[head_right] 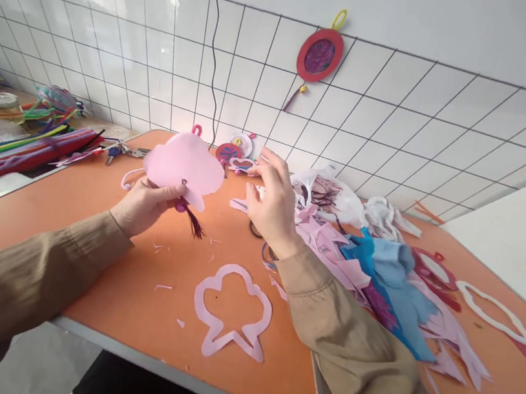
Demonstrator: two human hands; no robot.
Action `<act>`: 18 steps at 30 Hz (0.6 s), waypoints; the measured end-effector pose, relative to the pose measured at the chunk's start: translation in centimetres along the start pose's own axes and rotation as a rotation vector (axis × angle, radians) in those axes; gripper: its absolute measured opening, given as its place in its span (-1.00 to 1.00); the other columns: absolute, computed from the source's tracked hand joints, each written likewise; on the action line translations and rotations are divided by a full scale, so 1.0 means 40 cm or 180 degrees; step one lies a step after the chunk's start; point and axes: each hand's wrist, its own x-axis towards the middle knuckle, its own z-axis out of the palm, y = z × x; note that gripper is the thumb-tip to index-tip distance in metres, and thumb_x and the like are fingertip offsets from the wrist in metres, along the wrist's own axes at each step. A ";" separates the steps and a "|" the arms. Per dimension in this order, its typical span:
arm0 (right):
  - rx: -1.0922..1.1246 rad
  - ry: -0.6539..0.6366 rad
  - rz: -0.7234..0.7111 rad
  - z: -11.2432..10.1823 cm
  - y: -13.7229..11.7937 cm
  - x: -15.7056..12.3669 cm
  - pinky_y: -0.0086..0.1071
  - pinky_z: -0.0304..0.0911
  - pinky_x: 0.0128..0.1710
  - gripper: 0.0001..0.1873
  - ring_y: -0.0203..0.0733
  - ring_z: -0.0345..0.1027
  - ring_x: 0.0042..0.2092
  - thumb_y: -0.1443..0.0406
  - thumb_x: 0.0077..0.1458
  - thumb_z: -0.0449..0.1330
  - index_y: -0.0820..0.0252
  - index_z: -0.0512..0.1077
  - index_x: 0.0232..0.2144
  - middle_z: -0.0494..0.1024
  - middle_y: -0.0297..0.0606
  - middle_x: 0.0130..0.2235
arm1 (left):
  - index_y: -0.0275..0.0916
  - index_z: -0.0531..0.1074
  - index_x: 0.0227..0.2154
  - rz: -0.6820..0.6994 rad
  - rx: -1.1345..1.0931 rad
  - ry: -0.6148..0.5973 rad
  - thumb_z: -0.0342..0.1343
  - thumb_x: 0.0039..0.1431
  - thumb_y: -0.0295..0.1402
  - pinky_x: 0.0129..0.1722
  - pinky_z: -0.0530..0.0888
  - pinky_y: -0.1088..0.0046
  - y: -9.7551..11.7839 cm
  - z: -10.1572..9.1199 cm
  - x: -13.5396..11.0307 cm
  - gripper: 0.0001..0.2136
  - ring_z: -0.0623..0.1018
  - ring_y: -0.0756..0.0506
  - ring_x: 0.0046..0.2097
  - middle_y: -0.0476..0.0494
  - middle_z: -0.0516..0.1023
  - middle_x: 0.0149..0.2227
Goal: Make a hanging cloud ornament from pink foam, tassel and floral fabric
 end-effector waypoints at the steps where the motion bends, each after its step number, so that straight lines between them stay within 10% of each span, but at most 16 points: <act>1: -0.0023 -0.0102 0.0108 0.010 0.016 0.006 0.00 0.42 0.08 -0.80 0.07 0.47 0.13 0.47 0.10 0.16 0.15 0.41 -0.22 0.45 0.03 0.16 | -0.40 0.57 -0.45 0.0133 -0.0096 0.0156 0.48 -0.21 -0.35 -0.49 0.46 0.44 0.018 -0.013 0.013 -0.73 0.51 -0.02 -0.48 -0.15 0.58 -0.45; 8: -0.0136 -0.1954 0.0650 0.137 0.049 0.086 -0.14 0.29 0.17 -0.73 -0.01 0.43 0.13 0.53 0.11 0.09 0.24 0.51 -0.21 0.53 -0.01 0.07 | -0.35 0.48 -0.44 0.0636 -0.0947 0.1004 0.28 -0.12 -0.64 -0.62 0.31 0.67 0.134 -0.105 0.081 -0.84 0.51 0.06 -0.48 -0.02 0.49 -0.50; 18: -0.0306 -0.2729 0.0983 0.423 0.004 0.171 -0.20 0.34 0.09 -0.72 -0.03 0.45 0.10 0.26 0.33 0.12 0.26 0.49 0.00 0.57 -0.07 0.05 | -0.29 0.48 -0.44 0.0790 -0.1008 0.0771 0.32 -0.13 -0.56 -0.44 0.49 0.57 0.133 -0.136 0.087 -0.83 0.54 0.04 -0.44 0.01 0.51 -0.48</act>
